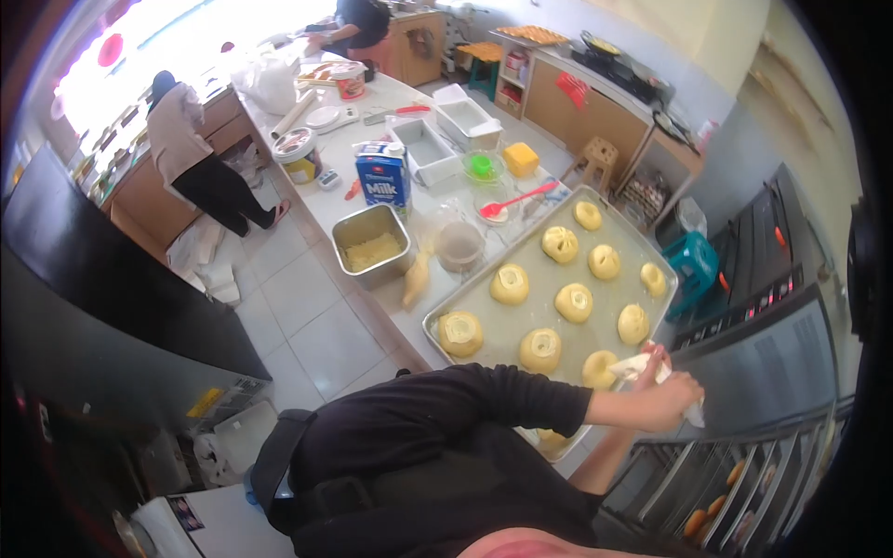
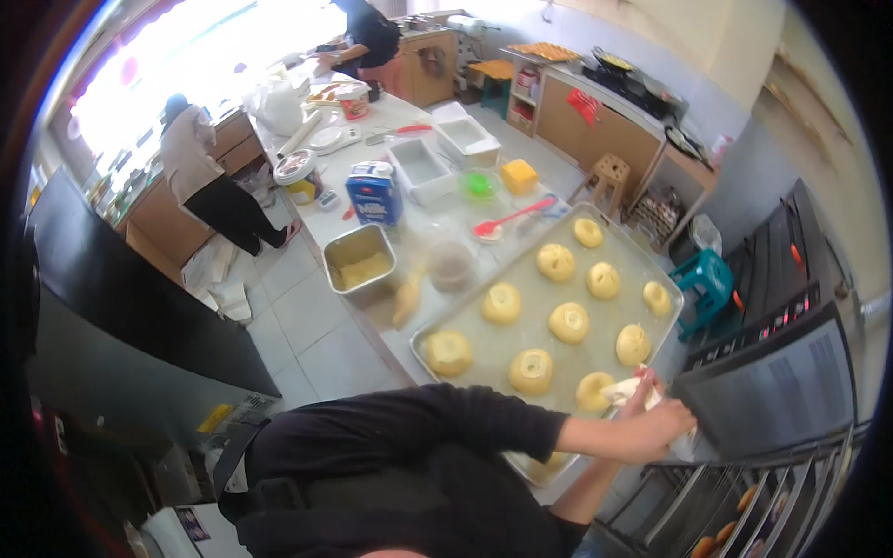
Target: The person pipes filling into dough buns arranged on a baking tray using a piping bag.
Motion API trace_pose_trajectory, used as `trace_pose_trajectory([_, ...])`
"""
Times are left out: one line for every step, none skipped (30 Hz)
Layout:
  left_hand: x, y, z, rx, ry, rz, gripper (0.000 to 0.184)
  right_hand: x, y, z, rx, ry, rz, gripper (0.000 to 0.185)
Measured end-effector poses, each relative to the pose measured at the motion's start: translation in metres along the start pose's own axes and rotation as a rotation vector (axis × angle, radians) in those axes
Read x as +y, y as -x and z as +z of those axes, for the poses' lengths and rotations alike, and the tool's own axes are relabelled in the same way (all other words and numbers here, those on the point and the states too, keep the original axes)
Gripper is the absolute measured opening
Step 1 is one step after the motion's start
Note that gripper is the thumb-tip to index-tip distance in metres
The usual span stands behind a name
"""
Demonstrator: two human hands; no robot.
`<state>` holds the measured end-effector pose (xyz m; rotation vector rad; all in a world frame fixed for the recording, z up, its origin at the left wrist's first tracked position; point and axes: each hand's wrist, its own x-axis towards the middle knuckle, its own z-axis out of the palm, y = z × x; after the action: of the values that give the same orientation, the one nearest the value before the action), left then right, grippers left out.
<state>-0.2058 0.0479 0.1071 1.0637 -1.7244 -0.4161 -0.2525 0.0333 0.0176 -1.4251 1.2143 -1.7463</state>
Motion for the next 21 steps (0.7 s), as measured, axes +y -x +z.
trace_pose_trajectory([0.001,0.004,0.0,0.032,-0.037,0.069,0.035,0.003,-0.002,-0.004,0.01,-0.014,0.02,0.027])
trace_pose_trajectory([-0.002,0.006,-0.005,0.059,-0.02,0.115,0.042,0.007,-0.005,-0.005,0.017,-0.026,0.041,0.027])
trace_pose_trajectory([-0.011,0.008,-0.013,0.078,0.017,0.165,0.048,0.011,-0.009,-0.006,0.031,-0.041,0.064,0.027])
trace_pose_trajectory([-0.023,0.013,-0.019,-0.107,0.072,0.11,0.061,0.017,-0.015,-0.003,0.037,-0.079,0.109,0.027])
trace_pose_trajectory([-0.025,0.02,-0.062,-0.118,0.292,0.225,0.059,0.022,-0.021,-0.004,0.047,-0.117,0.153,0.027])
trace_pose_trajectory([-0.027,0.029,-0.092,-0.162,0.392,-0.013,0.053,0.026,-0.028,-0.004,0.067,-0.169,0.21,0.027])
trace_pose_trajectory([-0.032,0.039,-0.12,-0.124,0.375,-0.103,0.048,0.027,-0.035,-0.008,0.084,-0.234,0.28,0.027])
trace_pose_trajectory([-0.045,0.051,-0.141,-0.024,0.195,-0.024,0.047,0.025,-0.042,-0.013,0.1,-0.317,0.363,0.027])
trace_pose_trajectory([-0.063,0.07,-0.157,0.071,-0.093,-0.031,0.042,0.018,-0.047,-0.021,0.122,-0.385,0.432,0.027])
trace_pose_trajectory([-0.074,0.086,-0.168,0.237,-0.117,-0.11,0.036,0.012,-0.052,-0.03,0.149,-0.453,0.5,0.028])
trace_pose_trajectory([-0.091,0.106,-0.175,0.513,0.243,-0.226,0.028,0.013,-0.057,-0.037,0.198,-0.5,0.531,0.029])
trace_pose_trajectory([-0.096,0.12,-0.186,0.694,0.161,-0.313,0.019,0.015,-0.062,-0.039,0.231,-0.552,0.559,0.03])
trace_pose_trajectory([-0.108,0.14,-0.198,0.796,0.055,-0.356,0.018,0.016,-0.064,-0.042,0.253,-0.604,0.589,0.031])
trace_pose_trajectory([-0.119,0.162,-0.206,0.904,-0.061,-0.398,0.018,0.018,-0.065,-0.045,0.269,-0.609,0.593,0.031])
trace_pose_trajectory([-0.124,0.18,-0.21,0.99,-0.143,-0.424,0.017,0.02,-0.067,-0.045,0.275,-0.616,0.598,0.032])
trace_pose_trajectory([-0.128,0.195,-0.213,1.077,-0.231,-0.448,0.016,0.023,-0.07,-0.041,0.278,-0.628,0.604,0.033])
trace_pose_trajectory([-0.137,0.21,-0.218,1.172,-0.231,-0.5,0.015,0.024,-0.069,-0.034,0.273,-0.582,0.592,0.034])
trace_pose_trajectory([-0.146,0.226,-0.219,1.271,-0.233,-0.551,0.015,0.027,-0.068,-0.029,0.264,-0.538,0.58,0.035])
trace_pose_trajectory([-0.155,0.239,-0.217,1.372,-0.234,-0.596,0.015,0.03,-0.067,-0.024,0.254,-0.498,0.563,0.036])
trace_pose_trajectory([-0.164,0.252,-0.214,1.449,-0.2,-0.681,0.015,0.033,-0.066,-0.02,0.247,-0.453,0.544,0.037])
trace_pose_trajectory([-0.173,0.262,-0.21,1.526,-0.163,-0.762,0.016,0.037,-0.065,-0.015,0.241,-0.411,0.523,0.037])
